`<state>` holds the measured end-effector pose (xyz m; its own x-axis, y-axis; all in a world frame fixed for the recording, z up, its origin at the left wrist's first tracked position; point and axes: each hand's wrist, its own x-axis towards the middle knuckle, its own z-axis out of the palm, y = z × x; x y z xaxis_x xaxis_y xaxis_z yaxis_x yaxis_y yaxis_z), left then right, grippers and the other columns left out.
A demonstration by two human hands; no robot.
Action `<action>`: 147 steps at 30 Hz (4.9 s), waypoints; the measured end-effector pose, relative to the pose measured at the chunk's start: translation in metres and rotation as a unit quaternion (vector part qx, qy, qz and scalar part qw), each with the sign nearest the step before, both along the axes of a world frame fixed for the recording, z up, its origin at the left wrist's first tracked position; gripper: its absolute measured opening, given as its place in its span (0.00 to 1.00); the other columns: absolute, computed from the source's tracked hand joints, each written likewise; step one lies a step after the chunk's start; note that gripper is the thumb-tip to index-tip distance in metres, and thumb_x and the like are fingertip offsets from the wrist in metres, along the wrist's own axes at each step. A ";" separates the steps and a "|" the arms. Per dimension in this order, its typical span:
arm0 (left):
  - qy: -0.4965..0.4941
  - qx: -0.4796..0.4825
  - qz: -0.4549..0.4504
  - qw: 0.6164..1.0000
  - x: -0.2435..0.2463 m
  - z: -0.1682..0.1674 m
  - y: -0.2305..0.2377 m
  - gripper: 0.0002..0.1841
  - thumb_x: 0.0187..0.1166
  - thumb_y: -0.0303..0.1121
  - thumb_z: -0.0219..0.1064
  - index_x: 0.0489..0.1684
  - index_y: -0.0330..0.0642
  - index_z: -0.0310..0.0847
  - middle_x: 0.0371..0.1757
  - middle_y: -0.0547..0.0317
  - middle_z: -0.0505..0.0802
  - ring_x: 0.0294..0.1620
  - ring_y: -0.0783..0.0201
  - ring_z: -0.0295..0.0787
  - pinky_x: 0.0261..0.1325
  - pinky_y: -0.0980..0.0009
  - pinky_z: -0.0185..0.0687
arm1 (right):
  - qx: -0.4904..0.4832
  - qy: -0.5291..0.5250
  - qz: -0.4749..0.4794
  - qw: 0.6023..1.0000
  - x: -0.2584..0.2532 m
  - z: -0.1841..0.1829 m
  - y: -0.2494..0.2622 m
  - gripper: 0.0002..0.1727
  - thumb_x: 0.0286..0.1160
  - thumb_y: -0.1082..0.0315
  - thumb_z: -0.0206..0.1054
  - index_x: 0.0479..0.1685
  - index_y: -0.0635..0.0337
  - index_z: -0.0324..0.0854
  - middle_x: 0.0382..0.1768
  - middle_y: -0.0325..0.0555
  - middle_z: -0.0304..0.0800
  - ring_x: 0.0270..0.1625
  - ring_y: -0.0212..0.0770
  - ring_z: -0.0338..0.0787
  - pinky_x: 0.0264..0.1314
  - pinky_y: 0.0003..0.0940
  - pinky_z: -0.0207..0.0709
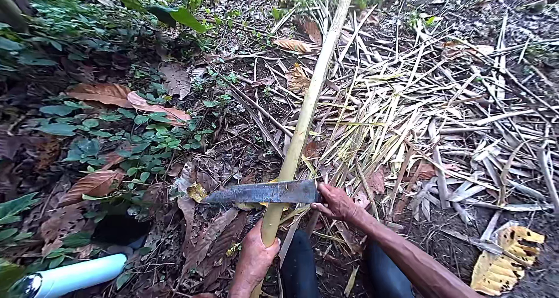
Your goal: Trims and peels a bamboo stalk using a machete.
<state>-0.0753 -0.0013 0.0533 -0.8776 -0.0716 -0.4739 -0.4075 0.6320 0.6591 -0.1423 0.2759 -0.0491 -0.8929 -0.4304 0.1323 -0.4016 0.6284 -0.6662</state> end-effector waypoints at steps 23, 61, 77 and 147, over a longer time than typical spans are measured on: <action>0.019 0.019 0.013 1.000 0.001 -0.009 -0.014 0.23 0.53 0.33 0.75 0.53 0.44 0.85 0.31 0.63 0.90 0.24 0.67 0.88 0.28 0.65 0.88 | 0.025 0.025 -0.180 0.983 -0.136 0.030 0.085 0.33 0.90 0.40 0.48 0.43 0.65 0.79 0.19 0.50 0.79 0.23 0.52 0.85 0.29 0.54 0.80; -0.027 0.125 0.002 0.992 -0.014 0.030 -0.002 0.23 0.55 0.30 0.77 0.54 0.42 0.82 0.32 0.60 0.91 0.22 0.64 0.89 0.26 0.67 0.90 | -0.256 -0.287 -0.392 0.836 -0.062 0.048 0.130 0.32 0.83 0.29 0.50 0.33 0.49 0.72 0.13 0.33 0.62 0.10 0.33 0.64 0.14 0.35 0.69; -0.071 0.238 0.020 0.969 -0.017 0.013 -0.020 0.15 0.59 0.24 0.75 0.42 0.39 0.78 0.22 0.59 0.87 0.16 0.63 0.85 0.21 0.68 0.86 | 0.027 -0.031 -0.119 0.992 -0.028 0.065 0.040 0.34 0.86 0.35 0.48 0.37 0.60 0.79 0.15 0.40 0.72 0.18 0.42 0.78 0.21 0.46 0.74; -0.098 0.209 0.124 0.965 0.041 0.032 -0.006 0.19 0.54 0.26 0.76 0.47 0.40 0.80 0.25 0.55 0.89 0.16 0.59 0.86 0.19 0.66 0.87 | 0.234 -0.016 -0.071 0.969 -0.083 0.124 0.063 0.34 0.86 0.36 0.47 0.38 0.61 0.79 0.19 0.49 0.79 0.21 0.54 0.84 0.21 0.57 0.77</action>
<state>-0.0338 -0.0077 0.0854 -0.7481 -0.0346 -0.6627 -0.6554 0.1952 0.7296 -0.2251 0.3393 0.0748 -0.9481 -0.3084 -0.0773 -0.2720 0.9126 -0.3051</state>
